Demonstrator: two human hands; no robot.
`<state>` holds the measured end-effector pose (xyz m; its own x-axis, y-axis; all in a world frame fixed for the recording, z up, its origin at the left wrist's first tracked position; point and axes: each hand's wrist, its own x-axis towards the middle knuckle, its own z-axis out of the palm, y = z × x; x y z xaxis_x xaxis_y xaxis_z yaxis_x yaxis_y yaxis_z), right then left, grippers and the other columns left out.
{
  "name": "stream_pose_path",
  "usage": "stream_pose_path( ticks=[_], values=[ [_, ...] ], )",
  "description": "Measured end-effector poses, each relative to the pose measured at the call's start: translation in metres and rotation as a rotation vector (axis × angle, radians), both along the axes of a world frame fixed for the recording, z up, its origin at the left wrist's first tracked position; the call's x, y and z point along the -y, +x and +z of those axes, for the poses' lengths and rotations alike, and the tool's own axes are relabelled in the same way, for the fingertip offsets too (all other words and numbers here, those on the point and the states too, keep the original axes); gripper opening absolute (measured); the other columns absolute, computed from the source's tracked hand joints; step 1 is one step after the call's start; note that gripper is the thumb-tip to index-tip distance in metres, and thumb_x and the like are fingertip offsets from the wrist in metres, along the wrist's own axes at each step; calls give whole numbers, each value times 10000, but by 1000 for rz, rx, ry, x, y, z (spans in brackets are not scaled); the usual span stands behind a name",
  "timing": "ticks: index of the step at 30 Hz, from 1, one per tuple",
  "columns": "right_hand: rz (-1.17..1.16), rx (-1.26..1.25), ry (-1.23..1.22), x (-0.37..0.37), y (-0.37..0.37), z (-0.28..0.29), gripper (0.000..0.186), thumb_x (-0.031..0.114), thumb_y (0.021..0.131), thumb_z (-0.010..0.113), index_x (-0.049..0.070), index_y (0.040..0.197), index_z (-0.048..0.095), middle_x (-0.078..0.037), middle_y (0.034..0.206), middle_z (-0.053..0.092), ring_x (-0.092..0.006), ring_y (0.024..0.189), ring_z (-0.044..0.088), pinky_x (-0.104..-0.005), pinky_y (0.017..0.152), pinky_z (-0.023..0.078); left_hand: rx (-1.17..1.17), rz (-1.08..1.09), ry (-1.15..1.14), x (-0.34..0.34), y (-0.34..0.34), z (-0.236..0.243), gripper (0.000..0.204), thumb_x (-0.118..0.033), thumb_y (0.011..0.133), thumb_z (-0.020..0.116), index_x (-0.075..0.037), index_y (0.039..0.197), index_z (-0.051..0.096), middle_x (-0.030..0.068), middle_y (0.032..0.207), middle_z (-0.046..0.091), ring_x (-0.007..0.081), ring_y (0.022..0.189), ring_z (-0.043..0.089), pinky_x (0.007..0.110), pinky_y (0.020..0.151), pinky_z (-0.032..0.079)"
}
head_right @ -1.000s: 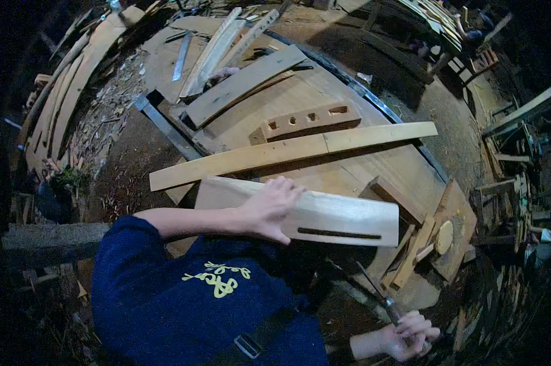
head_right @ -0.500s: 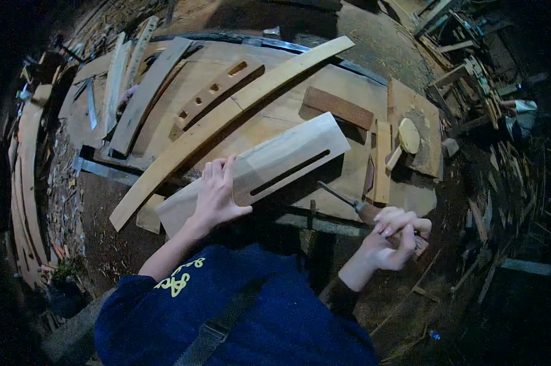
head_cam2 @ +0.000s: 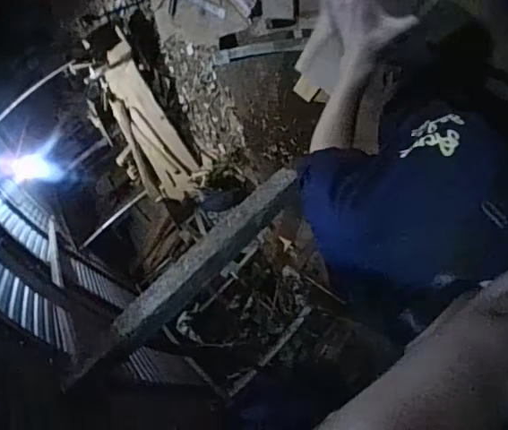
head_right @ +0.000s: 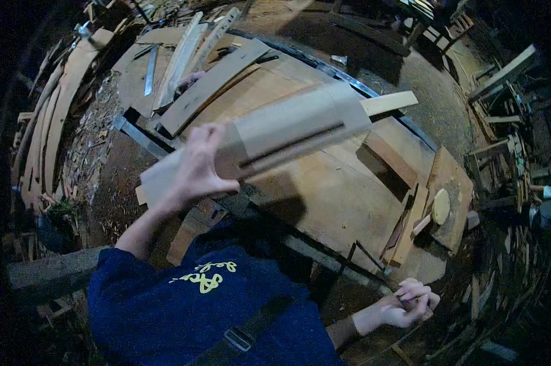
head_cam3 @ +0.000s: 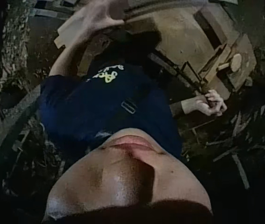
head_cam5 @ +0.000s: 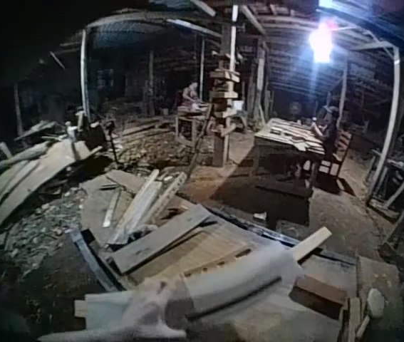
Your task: Chiseling a mortise or groove into a piece of wood using a mallet and chisel.
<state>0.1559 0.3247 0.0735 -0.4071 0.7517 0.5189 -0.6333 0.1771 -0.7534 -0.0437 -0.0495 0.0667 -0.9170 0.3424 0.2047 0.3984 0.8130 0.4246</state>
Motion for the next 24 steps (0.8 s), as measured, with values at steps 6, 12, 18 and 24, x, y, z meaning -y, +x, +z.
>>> stream_pose_path(
  ticks=[6, 12, 18, 24],
  values=[
    [31, 38, 79, 3, -8, 2, 179, 138, 942, 457, 61, 790, 405, -46, 538, 423, -138, 436, 393, -312, 517, 401, -101, 458, -70, 71, -53, 12, 1032, -379, 517, 831, -2, 1375, 399, 217, 1205, 492, 356, 1135, 472, 424, 976, 403],
    [6, 56, 48, 6, -11, 3, 180, 149, 940, 463, 76, 786, 404, -33, 536, 407, -133, 434, 395, -307, 509, 391, -75, 712, -131, 148, -133, -6, 898, -490, 564, 812, 2, 1260, 531, 231, 1181, 554, 369, 1129, 519, 426, 988, 391],
    [-102, 56, -17, 8, -12, 1, 177, 145, 932, 465, 85, 778, 400, -27, 542, 399, -128, 431, 390, -306, 509, 386, 21, 770, -210, 175, -167, -33, 885, -554, 567, 789, 46, 1183, 578, 247, 1124, 602, 388, 1118, 527, 431, 986, 399],
    [-108, 107, 49, 6, -22, 5, 152, 138, 931, 467, 65, 808, 416, -25, 546, 401, -126, 432, 394, -295, 494, 391, 56, 839, -295, 173, -174, -56, 989, -560, 577, 776, 46, 1290, 454, 272, 1221, 533, 418, 1167, 492, 453, 1023, 390]
  ],
)
